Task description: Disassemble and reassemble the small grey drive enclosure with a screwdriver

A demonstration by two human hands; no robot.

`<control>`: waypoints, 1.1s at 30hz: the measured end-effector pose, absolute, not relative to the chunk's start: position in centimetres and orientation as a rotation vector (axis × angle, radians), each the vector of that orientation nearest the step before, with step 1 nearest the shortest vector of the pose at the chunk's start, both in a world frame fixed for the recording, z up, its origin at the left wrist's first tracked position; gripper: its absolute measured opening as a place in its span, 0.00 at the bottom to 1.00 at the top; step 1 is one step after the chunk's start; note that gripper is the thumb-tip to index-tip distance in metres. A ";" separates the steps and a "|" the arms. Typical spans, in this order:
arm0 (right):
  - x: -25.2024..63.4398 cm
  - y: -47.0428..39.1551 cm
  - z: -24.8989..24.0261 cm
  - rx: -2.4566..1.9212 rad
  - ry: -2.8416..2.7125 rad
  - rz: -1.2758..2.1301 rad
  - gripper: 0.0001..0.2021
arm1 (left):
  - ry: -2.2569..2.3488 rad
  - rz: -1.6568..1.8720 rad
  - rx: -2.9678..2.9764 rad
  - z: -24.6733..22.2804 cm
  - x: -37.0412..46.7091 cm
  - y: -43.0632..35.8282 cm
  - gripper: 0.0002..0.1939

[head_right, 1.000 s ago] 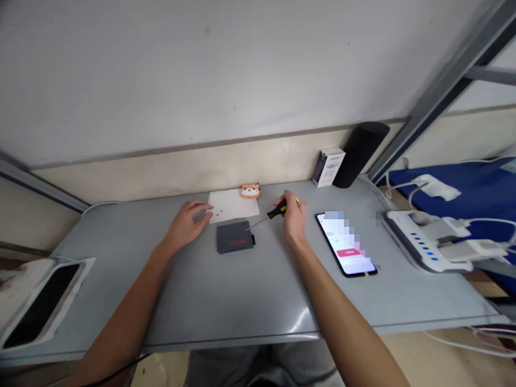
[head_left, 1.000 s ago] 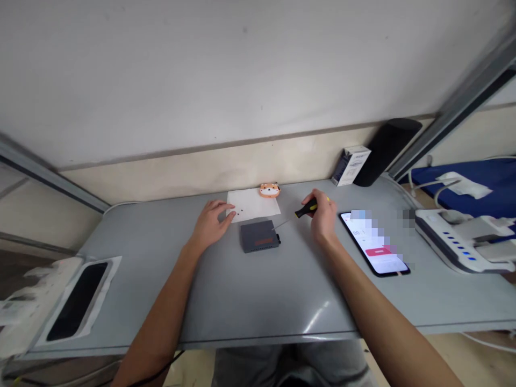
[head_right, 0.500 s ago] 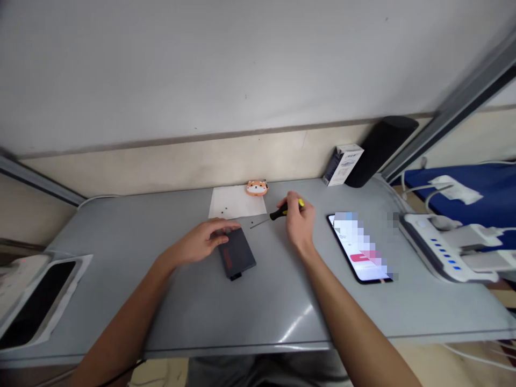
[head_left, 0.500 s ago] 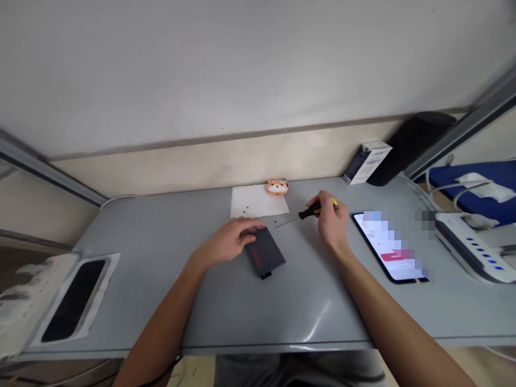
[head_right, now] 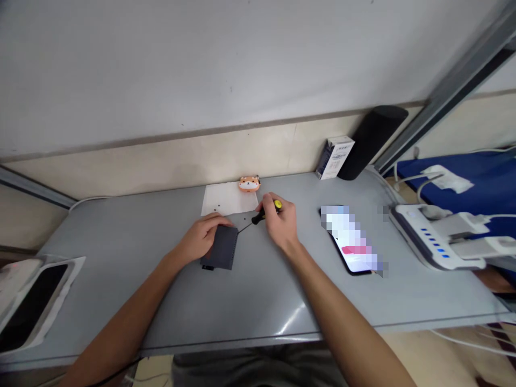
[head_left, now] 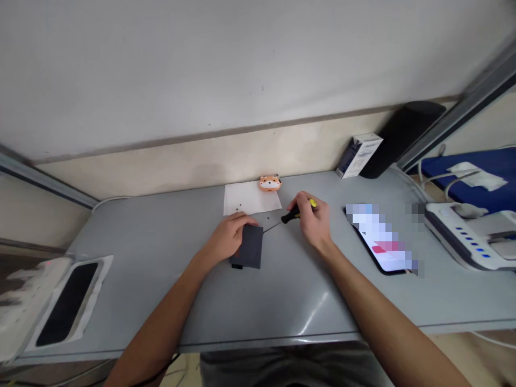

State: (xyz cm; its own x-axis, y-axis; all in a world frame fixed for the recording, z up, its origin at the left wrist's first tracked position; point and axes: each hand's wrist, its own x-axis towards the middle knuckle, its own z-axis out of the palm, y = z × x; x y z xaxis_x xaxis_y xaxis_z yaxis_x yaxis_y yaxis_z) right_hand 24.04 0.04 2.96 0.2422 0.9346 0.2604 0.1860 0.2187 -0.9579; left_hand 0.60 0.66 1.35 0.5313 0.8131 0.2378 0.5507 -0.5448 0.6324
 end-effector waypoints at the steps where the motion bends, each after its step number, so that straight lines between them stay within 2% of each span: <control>1: 24.0 0.0 3.0 -1.246 -1.235 0.762 0.20 | 1.095 0.725 2.295 1.4 0.6 0.7 0.22; 7: 24.2 0.0 3.3 -1.272 -1.205 0.707 0.20 | 1.064 0.729 2.420 2.0 0.7 0.3 0.10; 9: 24.5 0.2 3.3 -1.292 -1.156 0.662 0.19 | 1.069 0.706 2.450 2.2 0.8 0.1 0.09; 19: 24.5 0.6 2.5 -1.327 -1.185 0.654 0.21 | 1.371 0.476 2.276 2.7 2.0 -1.1 0.11; 33: 24.6 0.8 2.3 -1.349 -1.163 0.647 0.22 | 1.482 0.663 2.355 0.5 -0.2 1.2 0.14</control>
